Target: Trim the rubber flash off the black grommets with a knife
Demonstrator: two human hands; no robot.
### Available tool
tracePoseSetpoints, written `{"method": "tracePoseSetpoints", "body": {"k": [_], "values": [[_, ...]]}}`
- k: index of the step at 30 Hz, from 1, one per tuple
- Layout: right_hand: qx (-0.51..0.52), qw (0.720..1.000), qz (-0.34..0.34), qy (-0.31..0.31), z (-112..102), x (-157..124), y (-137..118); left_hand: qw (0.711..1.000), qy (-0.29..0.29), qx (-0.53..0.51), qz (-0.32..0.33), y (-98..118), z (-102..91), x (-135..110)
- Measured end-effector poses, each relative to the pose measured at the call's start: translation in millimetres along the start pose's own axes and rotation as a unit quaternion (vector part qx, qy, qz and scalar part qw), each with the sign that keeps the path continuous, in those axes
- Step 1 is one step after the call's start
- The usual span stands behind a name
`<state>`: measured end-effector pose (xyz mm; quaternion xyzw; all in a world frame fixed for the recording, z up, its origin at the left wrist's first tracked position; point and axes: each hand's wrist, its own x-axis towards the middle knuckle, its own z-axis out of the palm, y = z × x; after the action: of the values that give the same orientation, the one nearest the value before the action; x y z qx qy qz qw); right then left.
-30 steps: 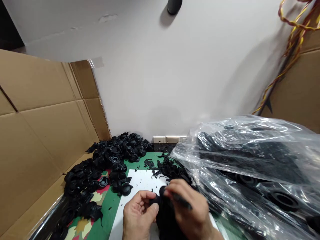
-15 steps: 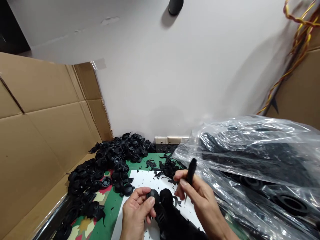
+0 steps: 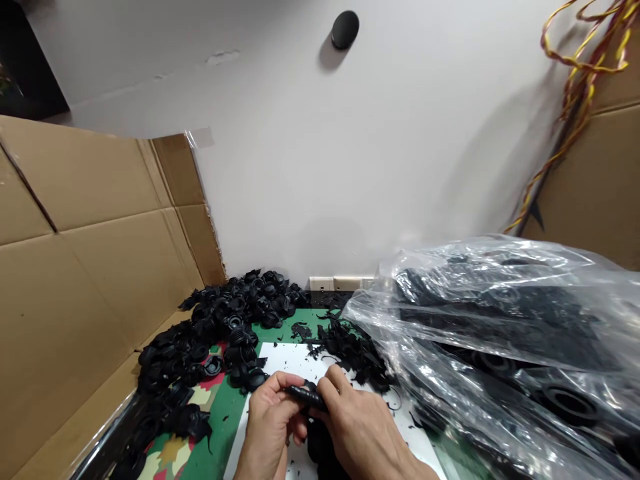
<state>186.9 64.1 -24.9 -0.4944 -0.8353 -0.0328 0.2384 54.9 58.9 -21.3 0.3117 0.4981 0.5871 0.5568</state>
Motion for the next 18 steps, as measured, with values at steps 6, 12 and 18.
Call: {"method": "tracePoseSetpoints", "body": {"k": [6,12,18], "values": [[0.085,0.992,-0.017,-0.094,-33,8,4,0.999,-0.044,0.004,0.023,5,7.3,-2],[0.024,0.994,-0.09,-0.054,-25,4,3,0.997,0.043,-0.061,-0.02,5,21.2,7],[-0.011,0.981,-0.189,-0.034,-4,-4,5,0.989,0.105,-0.093,0.046,22,22.6,31]]}}
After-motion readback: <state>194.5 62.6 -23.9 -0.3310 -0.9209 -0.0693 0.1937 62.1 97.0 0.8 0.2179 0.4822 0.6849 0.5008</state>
